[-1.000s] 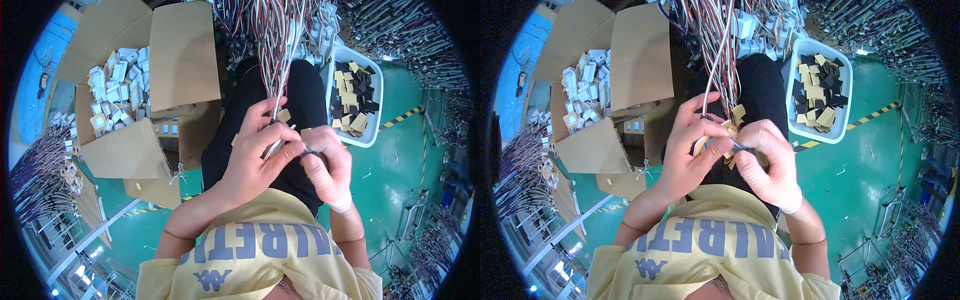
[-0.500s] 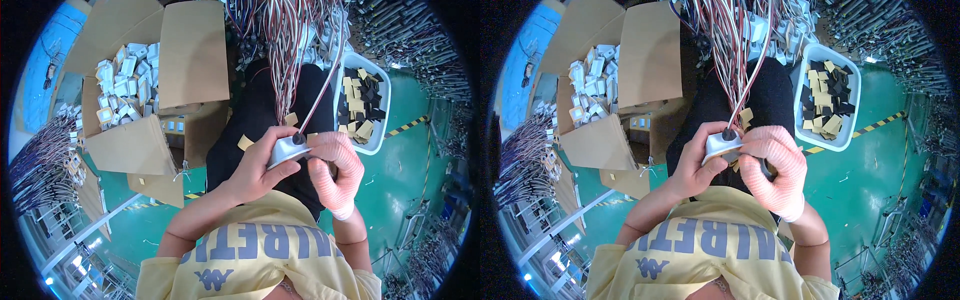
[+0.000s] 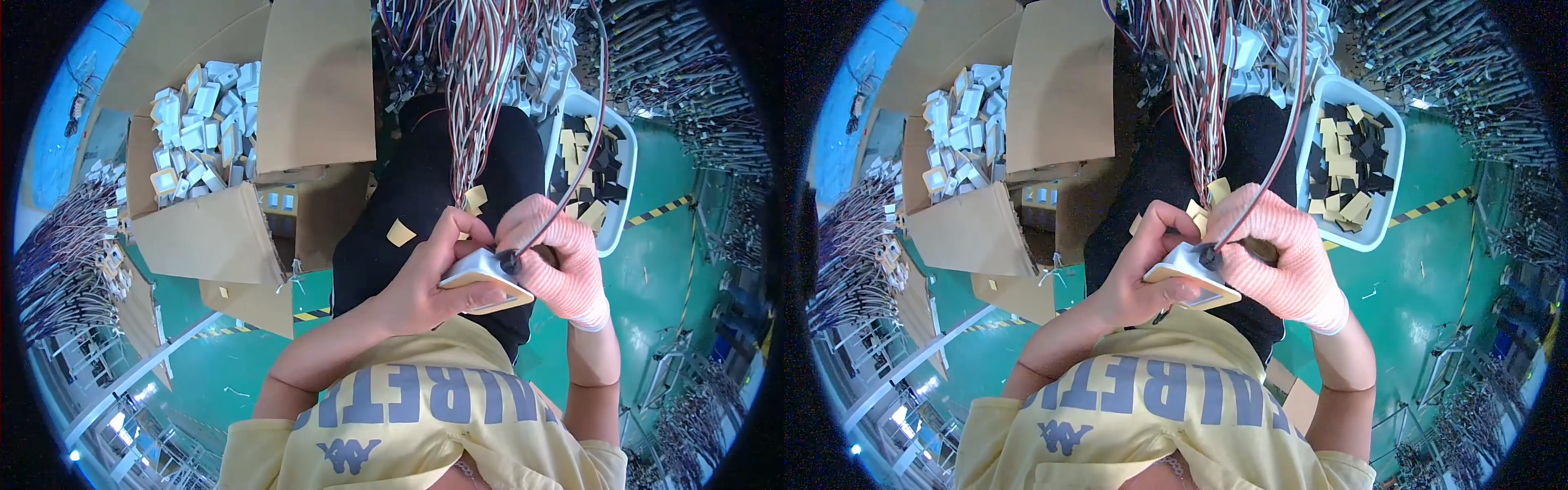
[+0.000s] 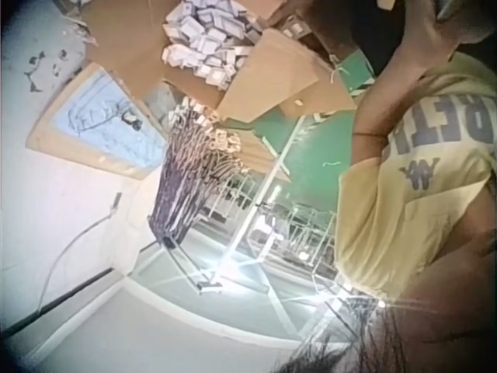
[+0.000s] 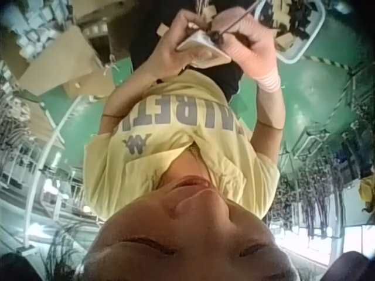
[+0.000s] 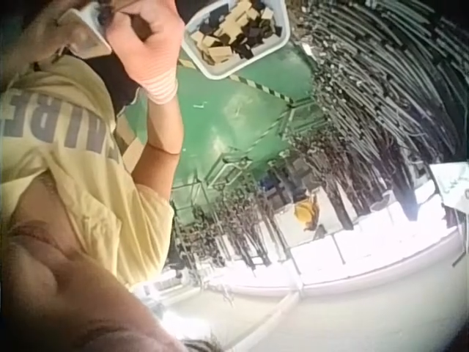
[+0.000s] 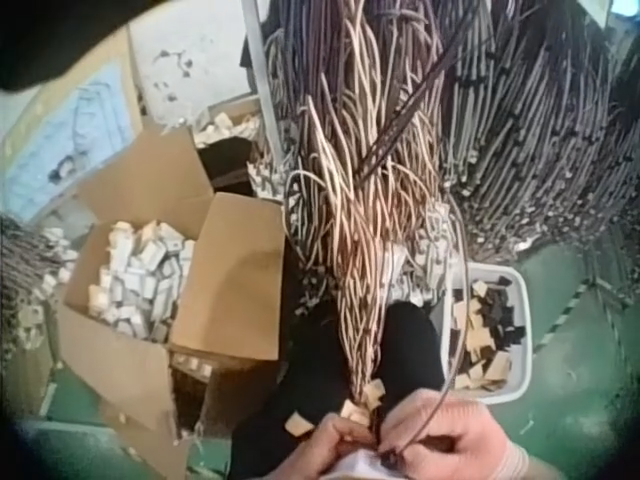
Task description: Assembling and taping wire harness components in a factory.
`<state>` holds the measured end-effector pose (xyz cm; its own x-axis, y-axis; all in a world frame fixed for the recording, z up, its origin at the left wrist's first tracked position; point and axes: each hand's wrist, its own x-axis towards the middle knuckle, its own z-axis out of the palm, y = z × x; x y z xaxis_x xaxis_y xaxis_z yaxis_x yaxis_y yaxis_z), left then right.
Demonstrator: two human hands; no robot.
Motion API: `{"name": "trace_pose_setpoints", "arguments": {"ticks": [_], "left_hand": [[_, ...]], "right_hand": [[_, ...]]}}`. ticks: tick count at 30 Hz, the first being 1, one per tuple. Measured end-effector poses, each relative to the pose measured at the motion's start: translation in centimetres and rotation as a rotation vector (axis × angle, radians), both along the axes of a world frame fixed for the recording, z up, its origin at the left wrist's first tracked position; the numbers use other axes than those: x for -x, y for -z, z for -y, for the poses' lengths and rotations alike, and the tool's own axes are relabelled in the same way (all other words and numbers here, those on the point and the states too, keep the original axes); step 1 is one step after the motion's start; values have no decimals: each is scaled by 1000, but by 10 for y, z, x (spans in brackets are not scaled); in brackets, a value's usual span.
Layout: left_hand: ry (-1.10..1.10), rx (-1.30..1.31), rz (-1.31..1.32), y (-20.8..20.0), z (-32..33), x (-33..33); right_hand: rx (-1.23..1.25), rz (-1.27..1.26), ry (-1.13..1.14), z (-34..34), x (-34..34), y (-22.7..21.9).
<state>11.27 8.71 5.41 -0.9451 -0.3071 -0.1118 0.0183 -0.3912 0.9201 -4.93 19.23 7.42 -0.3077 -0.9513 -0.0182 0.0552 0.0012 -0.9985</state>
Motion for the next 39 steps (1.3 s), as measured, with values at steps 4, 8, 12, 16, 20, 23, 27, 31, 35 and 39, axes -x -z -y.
{"name": "trace_pose_setpoints", "arguments": {"ticks": [4, 8, 12, 16, 20, 23, 27, 31, 35, 39], "left_hand": [[31, -101, -2, 2, 2, -2], [61, -166, 0, 1, 6, -1], [67, -287, 1, -6, 1, -3], [-8, -201, 45, -7, 1, -5], [11, 269, 54, -10, 2, -8], [-68, 437, -12, -11, 2, -10], [-116, 617, -16, -19, 4, -10], [-157, 502, 78, -19, -3, -8], [-154, 564, 89, -24, -4, -6], [-128, 656, 70, -29, 1, -5]], "right_hand": [[12, 24, -41, 0, 0, -1], [-88, 216, -121, -1, 4, -5], [-53, 276, -432, 3, 22, 0], [-24, 309, -469, 4, 22, 1], [-120, -2, -300, -2, 22, -15], [116, -490, -302, -2, 32, -12], [273, -769, -369, 1, 38, -21], [281, -780, -504, 7, 42, -41], [132, -664, -599, 7, 44, -56], [60, -424, -622, 7, 46, -51]]}}
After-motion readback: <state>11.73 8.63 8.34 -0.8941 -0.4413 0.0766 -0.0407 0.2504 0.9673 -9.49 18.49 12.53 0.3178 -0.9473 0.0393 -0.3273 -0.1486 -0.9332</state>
